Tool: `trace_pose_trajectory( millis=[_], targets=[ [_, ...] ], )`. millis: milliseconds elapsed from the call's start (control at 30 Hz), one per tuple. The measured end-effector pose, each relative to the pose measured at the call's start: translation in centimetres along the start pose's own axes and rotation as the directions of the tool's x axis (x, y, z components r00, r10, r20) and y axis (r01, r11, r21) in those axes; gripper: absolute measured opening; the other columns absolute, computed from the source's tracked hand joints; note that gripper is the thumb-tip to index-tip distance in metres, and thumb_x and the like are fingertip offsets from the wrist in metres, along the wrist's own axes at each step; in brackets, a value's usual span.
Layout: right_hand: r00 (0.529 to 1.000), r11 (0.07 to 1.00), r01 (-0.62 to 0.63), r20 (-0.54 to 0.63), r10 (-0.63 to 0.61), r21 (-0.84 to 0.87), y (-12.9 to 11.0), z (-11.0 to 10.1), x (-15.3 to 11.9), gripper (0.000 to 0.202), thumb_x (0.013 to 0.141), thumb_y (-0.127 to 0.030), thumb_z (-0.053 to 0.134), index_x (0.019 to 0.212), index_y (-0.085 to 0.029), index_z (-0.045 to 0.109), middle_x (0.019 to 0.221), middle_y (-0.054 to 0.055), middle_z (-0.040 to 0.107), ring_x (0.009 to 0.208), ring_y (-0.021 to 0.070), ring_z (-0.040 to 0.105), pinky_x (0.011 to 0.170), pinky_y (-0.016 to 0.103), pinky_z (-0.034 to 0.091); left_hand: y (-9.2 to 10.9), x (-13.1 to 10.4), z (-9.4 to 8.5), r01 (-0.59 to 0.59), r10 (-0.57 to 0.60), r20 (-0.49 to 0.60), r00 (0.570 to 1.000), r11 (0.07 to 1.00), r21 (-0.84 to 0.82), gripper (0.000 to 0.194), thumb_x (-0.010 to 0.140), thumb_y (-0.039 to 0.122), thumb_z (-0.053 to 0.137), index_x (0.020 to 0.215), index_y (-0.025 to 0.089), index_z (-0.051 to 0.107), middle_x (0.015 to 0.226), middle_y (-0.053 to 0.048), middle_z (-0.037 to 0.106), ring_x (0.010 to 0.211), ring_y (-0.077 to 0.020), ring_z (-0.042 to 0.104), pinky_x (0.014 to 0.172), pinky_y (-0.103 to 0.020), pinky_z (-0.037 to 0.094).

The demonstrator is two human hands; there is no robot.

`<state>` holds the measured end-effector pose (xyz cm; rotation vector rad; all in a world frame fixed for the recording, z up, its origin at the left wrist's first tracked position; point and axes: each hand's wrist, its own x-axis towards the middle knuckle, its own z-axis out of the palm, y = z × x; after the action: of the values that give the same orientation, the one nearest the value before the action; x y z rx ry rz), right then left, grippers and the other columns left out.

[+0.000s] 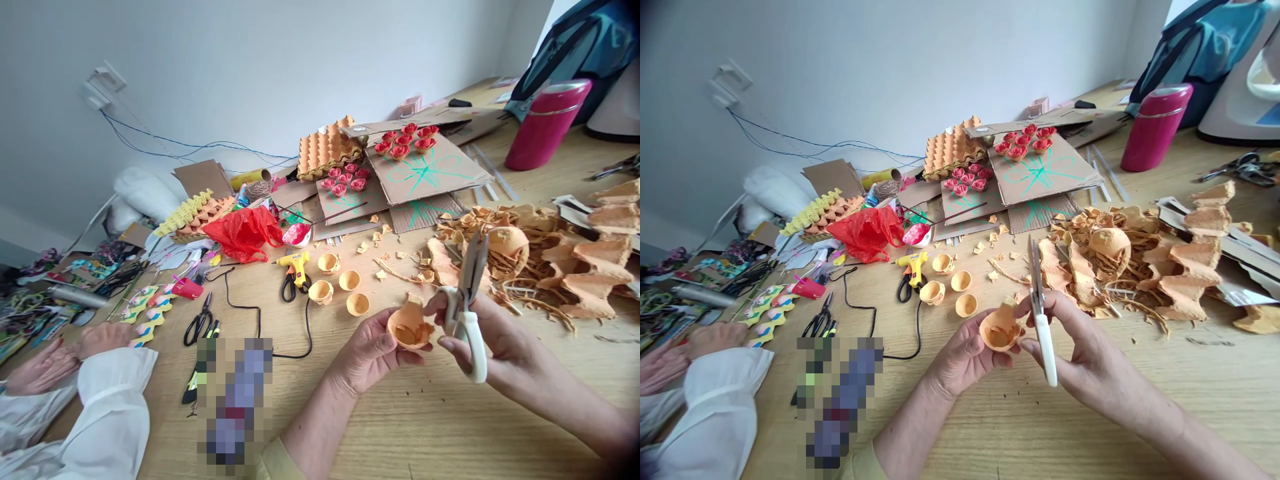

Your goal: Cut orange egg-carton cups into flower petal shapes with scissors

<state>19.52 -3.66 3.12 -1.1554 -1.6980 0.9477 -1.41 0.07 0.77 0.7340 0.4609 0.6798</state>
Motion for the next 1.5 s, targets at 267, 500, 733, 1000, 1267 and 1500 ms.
trace_pose_trajectory(
  millis=[267, 500, 733, 1000, 1267, 1500],
  targets=[
    [0.996, 0.947, -0.083, 0.006, 0.089, -0.31, 0.1, -0.6, 0.8, 0.022, 0.088, -0.043, 0.057, 0.099, -0.024, 0.055, 0.081, 0.003, 0.065, 0.064, 0.0204, 0.06, 0.053, 0.03, 0.048, 0.8, -0.1, 0.1, -0.308, 0.419, -0.244, 0.875, 0.869, 0.388, 0.066, 0.07, 0.039, 0.082, 0.127, 0.025, 0.052, 0.133, -0.009, 0.059, 0.122, -0.026, 0.057, 0.094, -0.036, 0.051],
    [0.993, 0.851, 0.094, 0.113, -0.041, -0.517, 1.4, 0.2, 0.9, 0.02, 0.089, -0.04, 0.057, 0.097, -0.022, 0.058, 0.095, 0.01, 0.069, 0.085, 0.0266, 0.066, 0.075, 0.039, 0.052, 0.9, 0.1, 0.1, -0.385, 0.536, -0.222, 0.815, 0.786, 0.483, 0.058, 0.077, 0.036, 0.077, 0.127, 0.023, 0.051, 0.135, -0.011, 0.059, 0.127, -0.0249, 0.054, 0.105, -0.04, 0.046],
    [0.985, 0.81, 0.169, 0.117, -0.124, -0.561, 1.5, 0.9, 0.9, 0.018, 0.086, -0.036, 0.059, 0.098, -0.022, 0.059, 0.094, 0.009, 0.07, 0.083, 0.0267, 0.066, 0.072, 0.039, 0.051, 0.4, 0.0, 0.8, -0.358, 0.571, -0.239, 0.786, 0.734, 0.577, 0.062, 0.077, 0.039, 0.076, 0.127, 0.025, 0.043, 0.137, -0.01, 0.056, 0.127, -0.0237, 0.054, 0.108, -0.041, 0.044],
    [0.984, 0.806, 0.153, 0.161, -0.073, -0.571, 1.7, 1.2, 0.7, 0.019, 0.091, -0.041, 0.054, 0.09, -0.022, 0.052, 0.096, 0.011, 0.067, 0.084, 0.0272, 0.063, 0.072, 0.04, 0.048, -0.5, -0.1, 0.9, -0.36, 0.547, -0.2, 0.813, 0.742, 0.566, 0.054, 0.077, 0.031, 0.077, 0.118, 0.025, 0.043, 0.131, -0.01, 0.057, 0.124, -0.0215, 0.056, 0.109, -0.04, 0.043],
    [0.98, 0.833, 0.149, 0.192, -0.053, -0.532, 1.0, 1.0, 0.7, 0.018, 0.093, -0.039, 0.05, 0.089, -0.022, 0.052, 0.079, 0.005, 0.064, 0.069, 0.0218, 0.061, 0.063, 0.035, 0.046, -0.4, 0.0, 0.8, -0.373, 0.545, -0.221, 0.809, 0.766, 0.524, 0.056, 0.073, 0.029, 0.08, 0.117, 0.024, 0.045, 0.128, -0.01, 0.058, 0.122, -0.0225, 0.057, 0.109, -0.042, 0.044],
    [0.977, 0.809, 0.168, 0.203, -0.061, -0.564, 0.9, 0.8, 0.7, 0.023, 0.094, -0.039, 0.047, 0.079, -0.023, 0.046, 0.069, 0.001, 0.057, 0.062, 0.0191, 0.056, 0.059, 0.032, 0.042, 0.0, -0.2, 0.9, -0.385, 0.527, -0.21, 0.823, 0.791, 0.476, 0.054, 0.074, 0.022, 0.079, 0.117, 0.024, 0.047, 0.129, -0.007, 0.058, 0.125, -0.0214, 0.055, 0.111, -0.039, 0.041]
  ],
)
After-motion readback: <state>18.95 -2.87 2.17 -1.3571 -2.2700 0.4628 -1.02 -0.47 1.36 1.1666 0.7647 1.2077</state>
